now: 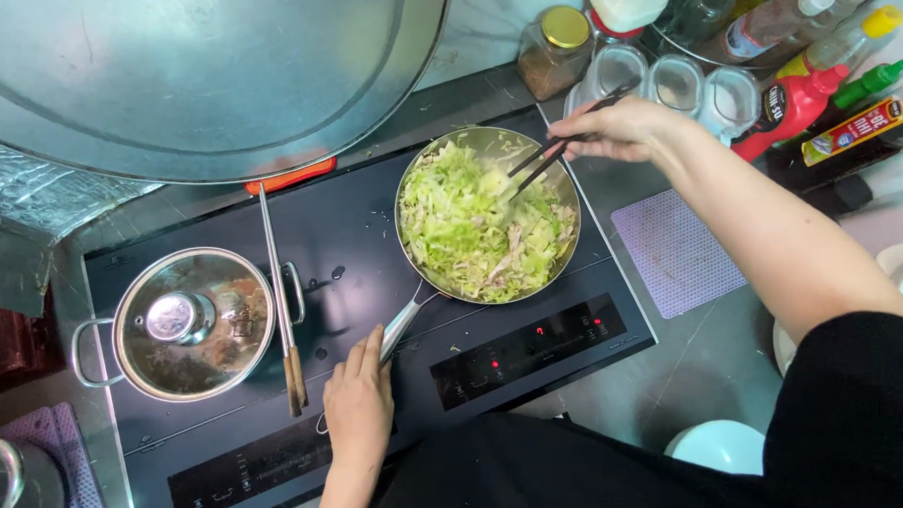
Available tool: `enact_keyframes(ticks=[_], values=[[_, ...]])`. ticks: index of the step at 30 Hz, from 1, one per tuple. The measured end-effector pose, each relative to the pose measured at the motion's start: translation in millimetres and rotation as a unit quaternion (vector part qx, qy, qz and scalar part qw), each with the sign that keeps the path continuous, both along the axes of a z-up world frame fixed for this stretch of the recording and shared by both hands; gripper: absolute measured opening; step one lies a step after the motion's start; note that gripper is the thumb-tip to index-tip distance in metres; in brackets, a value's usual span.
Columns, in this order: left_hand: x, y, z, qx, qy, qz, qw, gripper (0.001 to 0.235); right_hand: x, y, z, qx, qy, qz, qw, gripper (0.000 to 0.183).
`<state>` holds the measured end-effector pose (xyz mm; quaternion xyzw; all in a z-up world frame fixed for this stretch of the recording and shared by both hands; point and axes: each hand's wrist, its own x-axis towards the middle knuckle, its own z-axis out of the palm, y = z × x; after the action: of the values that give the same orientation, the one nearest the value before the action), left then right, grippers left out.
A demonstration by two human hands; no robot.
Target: Stir-frying shredded cabbage with meat and seasoning in a pan on an induction stove.
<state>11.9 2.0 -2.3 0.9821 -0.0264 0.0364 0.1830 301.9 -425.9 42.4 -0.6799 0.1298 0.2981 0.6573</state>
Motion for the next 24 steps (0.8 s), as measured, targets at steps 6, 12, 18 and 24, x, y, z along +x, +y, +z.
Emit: enact_keyframes(ticks=[6,12,18,24], values=[[-1.8,-0.3,0.0,-0.002,-0.005,0.002,1.0,0.058,-4.2,52.3,-17.9,-0.015,0.026,0.044,0.999,0.014],[-2.6,0.2,0.4,0.002,0.004,0.001,1.0,0.059,-75.2,138.0,6.1,-0.102,-0.109,0.136,0.979,0.016],[-3.7,0.9,-0.9,0.0,-0.002,-0.007,1.0,0.061,-125.9,128.7,15.4,-0.22,-0.31,0.161,0.911,0.016],[-5.5,0.9,-5.7,-0.006,-0.014,-0.011,1.0,0.06,-141.3,116.9,26.9,-0.24,-0.335,0.11,0.905,0.016]])
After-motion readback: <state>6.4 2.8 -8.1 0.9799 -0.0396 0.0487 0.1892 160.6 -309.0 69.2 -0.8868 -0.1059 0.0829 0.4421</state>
